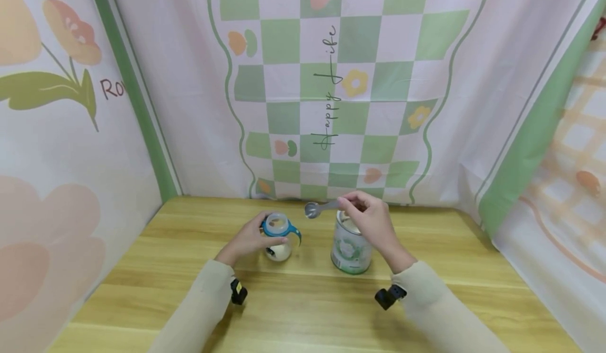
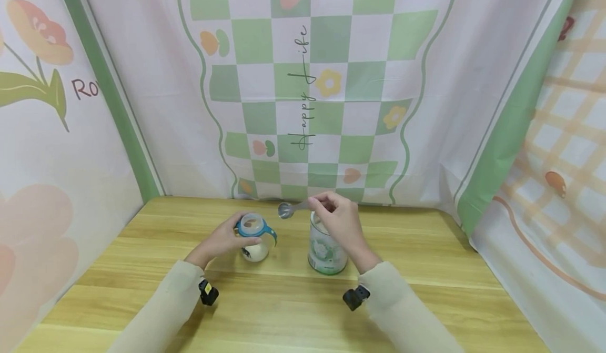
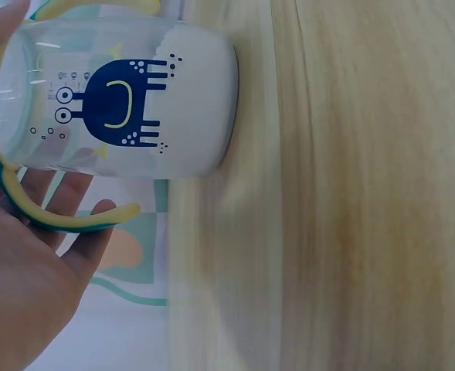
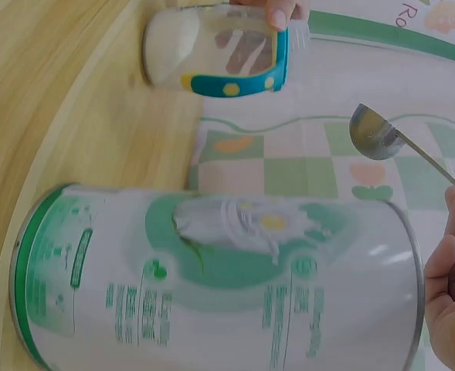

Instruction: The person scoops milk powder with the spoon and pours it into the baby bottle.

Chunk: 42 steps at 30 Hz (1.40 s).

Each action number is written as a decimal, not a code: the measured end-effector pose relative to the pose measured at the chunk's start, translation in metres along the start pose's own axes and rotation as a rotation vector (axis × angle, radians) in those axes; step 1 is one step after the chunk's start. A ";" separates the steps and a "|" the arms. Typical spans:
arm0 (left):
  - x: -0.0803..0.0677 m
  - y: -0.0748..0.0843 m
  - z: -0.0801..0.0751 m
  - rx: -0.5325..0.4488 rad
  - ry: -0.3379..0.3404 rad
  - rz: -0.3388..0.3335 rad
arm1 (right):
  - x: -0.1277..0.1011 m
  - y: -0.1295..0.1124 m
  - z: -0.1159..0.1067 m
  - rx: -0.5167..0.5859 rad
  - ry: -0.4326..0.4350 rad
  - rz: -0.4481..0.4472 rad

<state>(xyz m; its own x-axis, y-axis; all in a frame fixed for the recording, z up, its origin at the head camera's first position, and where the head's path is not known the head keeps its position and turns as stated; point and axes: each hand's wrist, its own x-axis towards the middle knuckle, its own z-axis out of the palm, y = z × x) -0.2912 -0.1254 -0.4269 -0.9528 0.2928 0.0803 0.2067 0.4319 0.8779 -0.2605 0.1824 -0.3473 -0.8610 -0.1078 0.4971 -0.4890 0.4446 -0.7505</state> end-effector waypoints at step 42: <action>0.012 0.059 0.014 0.170 -0.008 0.370 | -0.009 0.028 -0.062 -0.096 0.120 -0.059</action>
<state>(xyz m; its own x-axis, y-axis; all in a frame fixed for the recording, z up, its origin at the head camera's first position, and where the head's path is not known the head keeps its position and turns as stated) -0.2871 -0.0846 -0.3808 -0.8057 0.4610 0.3719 0.5696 0.4311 0.6998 -0.2577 0.2510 -0.3463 -0.8053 -0.0314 0.5920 -0.5177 0.5238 -0.6764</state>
